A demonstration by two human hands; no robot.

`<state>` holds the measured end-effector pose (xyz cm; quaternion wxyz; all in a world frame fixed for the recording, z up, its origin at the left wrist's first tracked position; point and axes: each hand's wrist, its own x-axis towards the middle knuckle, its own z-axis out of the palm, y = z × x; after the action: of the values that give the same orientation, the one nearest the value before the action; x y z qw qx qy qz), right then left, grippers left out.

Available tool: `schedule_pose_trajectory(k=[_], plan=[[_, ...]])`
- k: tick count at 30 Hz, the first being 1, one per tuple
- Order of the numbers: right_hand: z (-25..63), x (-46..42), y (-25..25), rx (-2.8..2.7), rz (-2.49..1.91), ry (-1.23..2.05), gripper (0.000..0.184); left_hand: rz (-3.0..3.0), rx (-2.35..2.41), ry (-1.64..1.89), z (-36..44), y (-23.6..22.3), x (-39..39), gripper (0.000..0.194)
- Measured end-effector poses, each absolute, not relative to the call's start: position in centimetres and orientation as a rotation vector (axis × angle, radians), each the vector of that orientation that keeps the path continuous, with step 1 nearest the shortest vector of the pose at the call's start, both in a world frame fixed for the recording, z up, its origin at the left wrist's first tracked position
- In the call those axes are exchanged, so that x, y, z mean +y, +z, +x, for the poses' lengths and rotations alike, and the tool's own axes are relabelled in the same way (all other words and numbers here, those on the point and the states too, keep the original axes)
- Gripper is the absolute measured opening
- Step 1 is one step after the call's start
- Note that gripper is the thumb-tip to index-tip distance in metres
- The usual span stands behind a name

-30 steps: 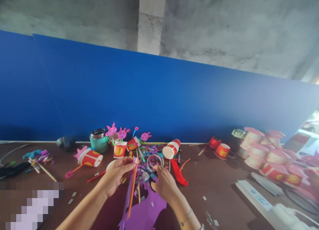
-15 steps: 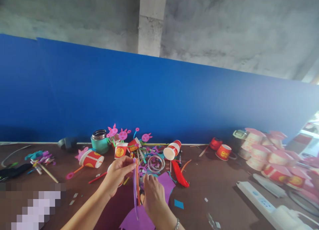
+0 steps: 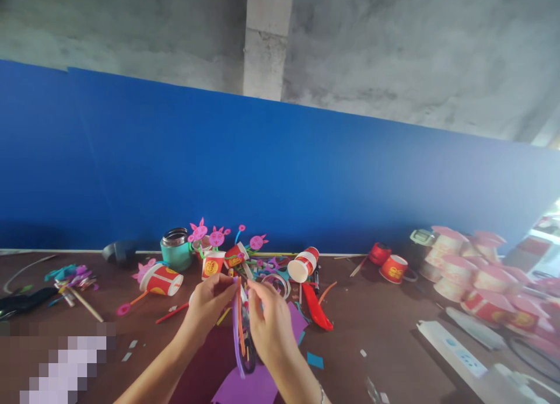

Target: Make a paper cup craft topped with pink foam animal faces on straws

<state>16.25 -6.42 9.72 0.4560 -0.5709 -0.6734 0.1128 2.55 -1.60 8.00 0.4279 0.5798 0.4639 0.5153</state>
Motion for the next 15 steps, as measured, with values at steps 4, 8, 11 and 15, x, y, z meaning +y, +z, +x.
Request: schedule_pose_trajectory(k=[4,8,11,15], plan=[[14.3,-6.2,9.7,-1.640,-1.331,0.298,0.032,1.548,1.137,1.375,2.5,8.3,-1.9,0.026],[14.1,-5.2,10.3,-1.573,-1.320,0.493,0.027,1.518,1.120,1.365,2.2,8.1,-1.5,0.021],[14.8,-4.3,11.1,-1.528,-1.336,0.670,0.024,1.426,1.066,1.323,2.1,7.9,-1.1,0.020],[15.8,-3.4,11.5,-1.490,-1.355,0.877,0.027,1.251,0.878,1.263,2.1,8.1,-0.9,0.038]])
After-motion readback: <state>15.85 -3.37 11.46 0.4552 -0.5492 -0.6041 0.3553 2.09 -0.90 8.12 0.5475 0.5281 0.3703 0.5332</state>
